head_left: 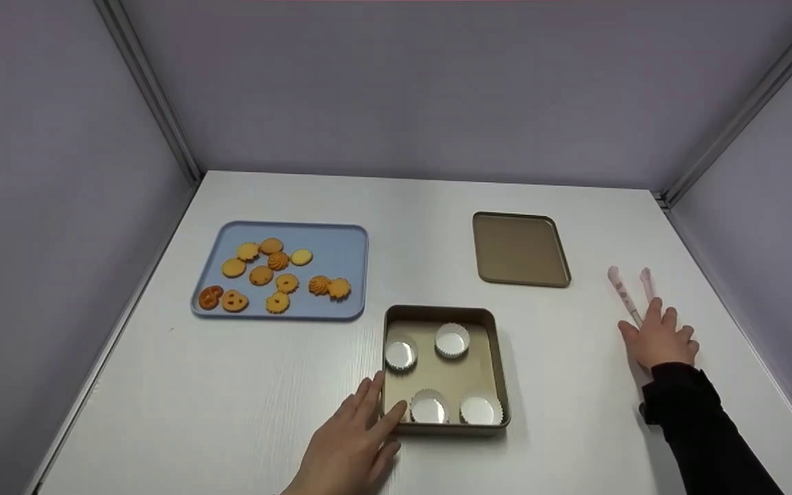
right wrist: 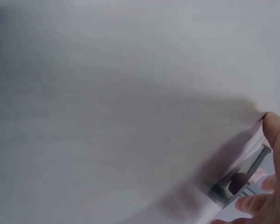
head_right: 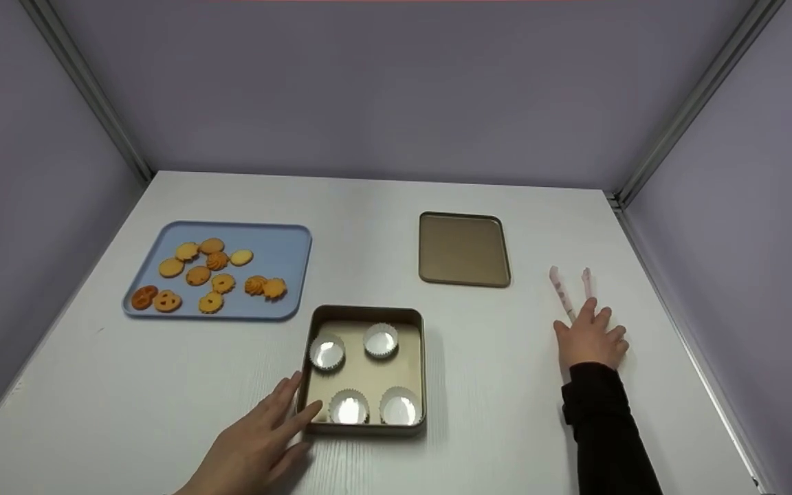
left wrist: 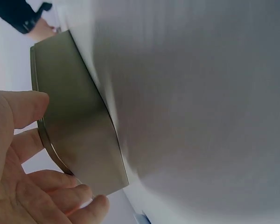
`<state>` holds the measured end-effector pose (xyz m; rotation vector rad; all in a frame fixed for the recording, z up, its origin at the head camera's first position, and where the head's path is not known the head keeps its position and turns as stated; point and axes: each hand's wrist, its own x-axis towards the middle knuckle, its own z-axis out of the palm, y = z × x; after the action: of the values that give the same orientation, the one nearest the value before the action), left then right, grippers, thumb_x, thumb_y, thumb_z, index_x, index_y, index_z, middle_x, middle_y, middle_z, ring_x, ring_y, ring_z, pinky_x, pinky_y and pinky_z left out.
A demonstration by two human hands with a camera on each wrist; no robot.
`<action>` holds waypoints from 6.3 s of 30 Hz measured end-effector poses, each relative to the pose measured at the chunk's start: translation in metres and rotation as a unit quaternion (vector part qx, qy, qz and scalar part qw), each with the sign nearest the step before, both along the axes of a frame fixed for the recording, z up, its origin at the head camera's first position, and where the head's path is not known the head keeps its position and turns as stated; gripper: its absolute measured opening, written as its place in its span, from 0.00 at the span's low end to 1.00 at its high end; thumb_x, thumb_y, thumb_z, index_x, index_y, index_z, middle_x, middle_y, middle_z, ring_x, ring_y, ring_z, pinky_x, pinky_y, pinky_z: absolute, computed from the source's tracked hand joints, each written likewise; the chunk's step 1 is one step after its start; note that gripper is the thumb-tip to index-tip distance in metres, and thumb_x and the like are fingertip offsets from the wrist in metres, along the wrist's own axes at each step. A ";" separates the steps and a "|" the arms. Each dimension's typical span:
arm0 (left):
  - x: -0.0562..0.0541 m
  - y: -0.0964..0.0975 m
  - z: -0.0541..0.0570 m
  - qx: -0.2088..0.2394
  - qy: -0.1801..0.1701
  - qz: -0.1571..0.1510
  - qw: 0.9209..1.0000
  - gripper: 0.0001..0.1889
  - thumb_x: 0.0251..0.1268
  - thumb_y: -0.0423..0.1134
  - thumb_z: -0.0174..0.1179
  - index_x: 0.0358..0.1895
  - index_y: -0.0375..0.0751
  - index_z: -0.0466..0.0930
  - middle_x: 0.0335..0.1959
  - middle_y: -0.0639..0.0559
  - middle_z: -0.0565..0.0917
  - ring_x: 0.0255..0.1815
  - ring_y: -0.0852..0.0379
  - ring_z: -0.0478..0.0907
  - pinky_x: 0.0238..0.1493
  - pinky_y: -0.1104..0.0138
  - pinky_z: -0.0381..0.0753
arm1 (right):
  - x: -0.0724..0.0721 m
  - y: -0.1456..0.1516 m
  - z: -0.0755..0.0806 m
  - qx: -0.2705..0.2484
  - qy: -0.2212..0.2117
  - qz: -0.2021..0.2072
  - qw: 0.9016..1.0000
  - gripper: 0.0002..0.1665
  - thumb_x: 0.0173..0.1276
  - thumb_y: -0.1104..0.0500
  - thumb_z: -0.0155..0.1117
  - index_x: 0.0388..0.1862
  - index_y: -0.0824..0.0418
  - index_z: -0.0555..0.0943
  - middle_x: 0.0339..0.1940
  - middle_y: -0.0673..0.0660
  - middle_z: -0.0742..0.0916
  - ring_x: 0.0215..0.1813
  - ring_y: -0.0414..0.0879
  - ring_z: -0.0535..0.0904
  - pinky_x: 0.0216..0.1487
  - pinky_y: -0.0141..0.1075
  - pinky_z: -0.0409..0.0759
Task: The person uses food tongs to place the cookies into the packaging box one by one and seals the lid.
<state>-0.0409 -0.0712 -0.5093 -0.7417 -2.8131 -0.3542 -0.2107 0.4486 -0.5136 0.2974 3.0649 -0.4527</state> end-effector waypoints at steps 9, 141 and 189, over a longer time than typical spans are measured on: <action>0.018 0.002 -0.001 -0.010 0.032 -0.021 0.999 0.23 0.67 0.56 0.65 0.64 0.59 0.82 0.73 0.35 0.71 0.67 0.40 0.76 0.58 0.55 0.83 | -0.006 -0.001 -0.003 0.048 0.043 -0.020 0.998 0.38 0.79 0.48 0.55 0.58 0.86 0.63 0.44 0.86 0.72 0.49 0.86 0.66 0.45 0.76 0.64; -0.122 -0.073 0.005 0.229 -0.152 0.153 0.949 0.33 0.79 0.49 0.55 0.77 0.34 0.63 0.78 0.36 0.64 0.74 0.36 0.67 0.72 0.45 0.69 | 0.009 -0.215 0.019 -0.058 0.124 0.293 0.946 0.36 0.72 0.61 0.66 0.74 0.72 0.68 0.46 0.66 0.80 0.36 0.53 0.78 0.39 0.50 0.79; -0.016 -0.041 -0.008 0.339 -0.279 0.083 0.895 0.39 0.66 0.36 0.62 0.78 0.27 0.57 0.72 0.32 0.71 0.54 0.51 0.79 0.59 0.57 0.79 | -0.003 -0.231 0.007 -0.036 0.176 0.346 0.921 0.28 0.73 0.60 0.66 0.67 0.71 0.75 0.38 0.63 0.85 0.50 0.67 0.84 0.49 0.58 0.83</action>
<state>-0.0566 -0.1119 -0.5171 -0.2544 -2.8537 -1.6276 -0.2138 0.2175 -0.5062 -0.9421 3.1610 -0.6101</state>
